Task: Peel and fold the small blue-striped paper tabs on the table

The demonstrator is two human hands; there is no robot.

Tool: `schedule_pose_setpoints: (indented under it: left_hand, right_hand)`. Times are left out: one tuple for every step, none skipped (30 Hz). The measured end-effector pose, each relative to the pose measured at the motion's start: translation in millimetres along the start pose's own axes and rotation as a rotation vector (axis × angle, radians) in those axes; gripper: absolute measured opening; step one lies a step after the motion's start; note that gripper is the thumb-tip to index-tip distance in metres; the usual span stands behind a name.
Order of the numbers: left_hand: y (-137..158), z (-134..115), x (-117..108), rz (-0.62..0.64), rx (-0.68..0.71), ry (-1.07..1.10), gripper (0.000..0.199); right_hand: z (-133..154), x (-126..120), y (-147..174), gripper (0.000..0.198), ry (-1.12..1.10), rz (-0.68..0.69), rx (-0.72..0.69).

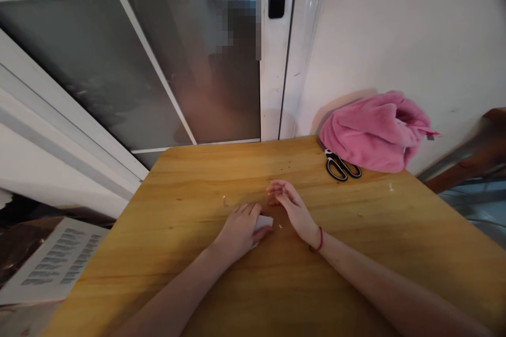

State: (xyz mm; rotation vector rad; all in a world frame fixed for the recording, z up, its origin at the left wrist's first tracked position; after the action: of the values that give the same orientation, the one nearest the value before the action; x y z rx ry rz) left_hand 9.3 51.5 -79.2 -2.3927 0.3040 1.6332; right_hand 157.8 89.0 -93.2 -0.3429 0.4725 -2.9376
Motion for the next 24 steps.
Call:
schedule_pose_setpoints:
  left_hand:
    - [-0.1, 0.0, 0.2, 0.001, 0.021, 0.003, 0.026]
    - [-0.3, -0.1, 0.3, 0.003, 0.041, -0.003, 0.024]
    - [-0.7, -0.1, 0.4, 0.006, 0.058, -0.018, 0.023]
    - [-1.0, -0.2, 0.3, 0.014, 0.071, -0.039, 0.023]
    - [-1.4, -0.3, 0.2, 0.024, 0.081, -0.064, 0.024]
    - [-1.8, -0.4, -0.1, 0.034, 0.092, -0.086, 0.025]
    - [-2.0, -0.6, -0.5, 0.039, 0.103, -0.102, 0.027]
    - [-2.2, -0.7, -1.1, 0.038, 0.112, -0.111, 0.029]
    - [-2.2, -0.9, -1.7, 0.032, 0.121, -0.113, 0.031]
    - [-2.1, -1.1, -2.2, 0.026, 0.131, -0.113, 0.032]
    - [-2.0, -1.4, -2.6, 0.020, 0.141, -0.114, 0.032]
    - [-1.8, -1.7, -2.7, 0.016, 0.150, -0.116, 0.032]
    - [-1.6, -2.0, -2.7, 0.012, 0.161, -0.119, 0.032]
    - [-1.5, -2.3, -2.5, 0.008, 0.175, -0.125, 0.032]
    - [-1.3, -2.7, -2.1, 0.006, 0.193, -0.131, 0.032]
    - [-1.2, -3.0, -1.5, 0.006, 0.212, -0.137, 0.031]
    - [-1.1, -3.3, -0.7, 0.007, 0.230, -0.145, 0.030]
    - [-0.9, -3.4, 0.2, 0.007, 0.245, -0.153, 0.030]
    - [-0.7, -3.3, 1.2, 0.005, 0.255, -0.163, 0.029]
    - [-0.4, -3.2, 2.0, 0.000, 0.260, -0.170, 0.028]
    - [0.1, -3.0, 2.7, -0.006, 0.260, -0.176, 0.027]
    - [0.6, -2.8, 3.3, -0.012, 0.258, -0.180, 0.027]
    - [1.3, -2.5, 3.7, -0.015, 0.256, -0.182, 0.026]
    - [1.9, -2.3, 3.8, -0.013, 0.255, -0.183, 0.025]
  right_hand:
    - [0.1, -0.2, -0.1, 0.022, 0.003, -0.002, -0.001]
    - [0.1, -0.5, -0.3, 0.022, 0.003, -0.003, -0.001]
    - [-0.1, -0.8, -0.5, 0.022, 0.002, -0.004, 0.000]
    - [-0.3, -1.1, -0.6, 0.022, -0.002, -0.004, 0.002]
    - [-0.5, -1.3, -0.7, 0.022, -0.005, -0.005, 0.004]
    - [-0.7, -1.4, -0.8, 0.021, -0.006, -0.005, 0.008]
    - [-0.8, -1.4, -0.7, 0.021, -0.006, -0.005, 0.010]
    - [-0.8, -1.3, -0.7, 0.021, -0.006, -0.006, 0.011]
    - [-0.7, -1.2, -0.5, 0.022, -0.005, -0.007, 0.011]
    - [-0.5, -1.0, -0.3, 0.021, -0.004, -0.009, 0.012]
    - [-0.4, -0.8, -0.2, 0.021, -0.005, -0.012, 0.015]
    - [-0.3, -0.6, 0.0, 0.021, -0.008, -0.014, 0.018]
    - [-0.2, -0.5, 0.1, 0.021, -0.010, -0.015, 0.020]
    - [-0.1, -0.3, 0.1, 0.021, -0.011, -0.013, 0.022]
    - [0.0, -0.2, 0.1, 0.021, -0.010, -0.012, 0.021]
    - [0.1, -0.1, 0.0, 0.021, -0.009, -0.010, 0.018]
    - [0.2, -0.1, -0.1, 0.021, -0.008, -0.009, 0.015]
    - [0.3, -0.2, -0.3, 0.021, -0.007, -0.008, 0.012]
    - [0.5, -0.2, -0.4, 0.021, -0.006, -0.008, 0.009]
    - [0.6, -0.2, -0.5, 0.021, -0.007, -0.008, 0.007]
    - [0.7, -0.2, -0.6, 0.021, -0.007, -0.005, 0.006]
    - [0.8, -0.1, -0.7, 0.020, -0.006, -0.003, 0.005]
    - [0.8, -0.2, -0.8, 0.020, -0.004, -0.001, 0.004]
    - [0.6, -0.2, -0.8, 0.020, -0.002, 0.002, 0.005]
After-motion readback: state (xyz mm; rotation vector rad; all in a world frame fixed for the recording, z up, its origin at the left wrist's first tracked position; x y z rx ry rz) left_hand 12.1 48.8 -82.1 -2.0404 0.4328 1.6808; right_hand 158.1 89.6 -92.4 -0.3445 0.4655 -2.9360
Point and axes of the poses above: each hand's wrist, its own y-axis away from the middle knuckle, its own x-axis out of the palm, z = x × y, the point moved 2 cm from there along -y, towards the middle knuckle, and after that the axes turned 13 degrees about -x, right-handed, at the moved point
